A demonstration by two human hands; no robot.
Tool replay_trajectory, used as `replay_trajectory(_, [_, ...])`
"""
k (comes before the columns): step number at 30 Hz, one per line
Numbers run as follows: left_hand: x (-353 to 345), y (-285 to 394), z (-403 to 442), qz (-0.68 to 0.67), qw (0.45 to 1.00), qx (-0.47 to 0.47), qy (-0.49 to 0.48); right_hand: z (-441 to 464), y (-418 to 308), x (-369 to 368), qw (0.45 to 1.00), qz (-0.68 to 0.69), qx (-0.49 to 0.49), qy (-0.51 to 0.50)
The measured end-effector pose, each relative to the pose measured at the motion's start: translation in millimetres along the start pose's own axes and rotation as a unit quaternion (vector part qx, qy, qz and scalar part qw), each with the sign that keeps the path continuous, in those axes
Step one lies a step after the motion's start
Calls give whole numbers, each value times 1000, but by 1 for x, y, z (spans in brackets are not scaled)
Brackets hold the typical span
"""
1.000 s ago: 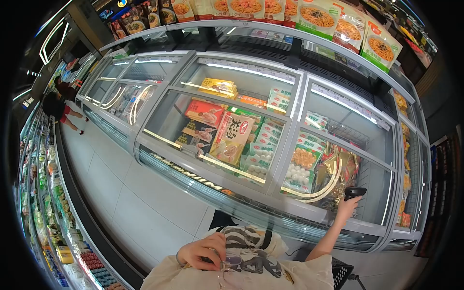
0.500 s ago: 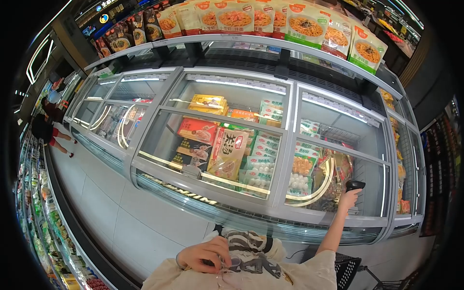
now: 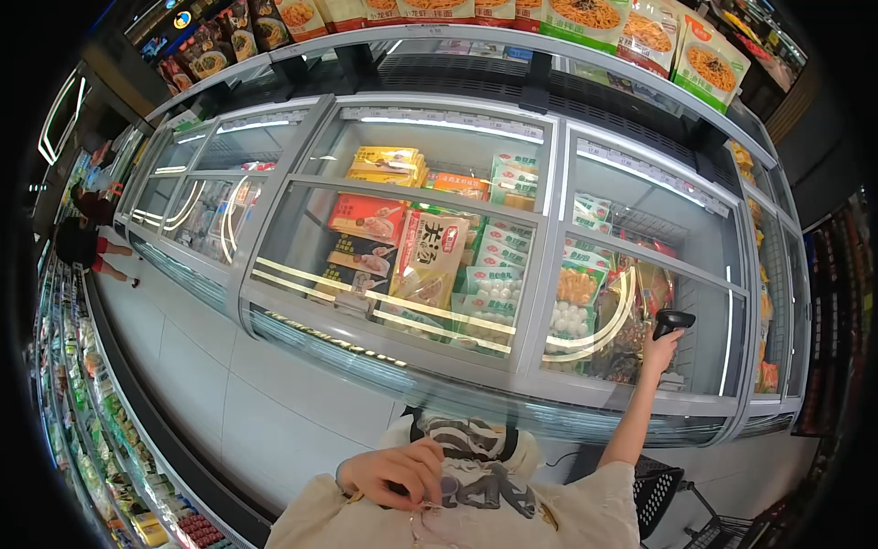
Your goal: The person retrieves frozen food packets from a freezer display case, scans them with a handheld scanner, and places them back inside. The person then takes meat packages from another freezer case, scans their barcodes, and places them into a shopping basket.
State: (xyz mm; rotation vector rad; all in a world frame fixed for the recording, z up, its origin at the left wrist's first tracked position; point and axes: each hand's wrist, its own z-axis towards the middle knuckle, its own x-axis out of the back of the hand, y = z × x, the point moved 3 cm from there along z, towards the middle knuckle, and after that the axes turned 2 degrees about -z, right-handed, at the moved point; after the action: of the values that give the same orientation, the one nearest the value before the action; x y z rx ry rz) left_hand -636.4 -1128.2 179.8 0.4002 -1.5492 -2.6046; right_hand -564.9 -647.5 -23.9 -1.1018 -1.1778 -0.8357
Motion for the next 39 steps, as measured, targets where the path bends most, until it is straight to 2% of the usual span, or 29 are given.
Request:
replay_trajectory(6, [7, 5, -7, 6, 1000, -4, 21, -6, 7, 1, 999, 44, 2, -5])
replay_trajectory(13, [13, 15, -12, -61, 985, -127, 100, -19, 9, 10, 996, 80, 11, -23])
replay_trajectory(16, [21, 21, -9, -44, 972, -141, 182, -31, -2, 29, 998, -15, -46, -41])
replay_trajectory(19, [34, 38, -11, 21, 952, -133, 276, -32, 3, 32, 988, -130, -1, 80])
replay_trajectory(23, [41, 81, -1, 279, 919, -152, 232, -49, -32, 70, 972, -119, 87, 185])
replay_trajectory(25, [37, 103, -5, 347, 888, -194, 231, -66, -57, 95, 962, -73, 135, 225])
replay_trajectory(27, [40, 109, -7, 340, 869, -219, 285, -75, -74, 109, 958, -36, 162, 234])
replay_trajectory(31, [68, 93, -5, 174, 821, -228, 493, -109, -105, 135, 952, 28, 205, 226])
replay_trajectory(32, [72, 91, -7, 131, 799, -228, 541, -125, -119, 146, 940, 73, 264, 201])
replay_trajectory(34, [71, 74, 2, -77, 879, -58, 466, -168, -141, 175, 901, 157, 376, 147])
replay_trajectory(35, [68, 67, 3, -78, 889, -19, 450, -193, -148, 184, 865, 259, 419, 100])
replay_trajectory(36, [64, 57, 3, -80, 898, 21, 432, -215, -152, 192, 815, 356, 454, 52])
replay_trajectory(38, [60, 45, 4, -59, 924, 70, 370, -246, -160, 211, 659, 366, 658, 0])
replay_trajectory(39, [59, 43, 5, -35, 941, 76, 329, -255, -163, 216, 590, 409, 695, 21])
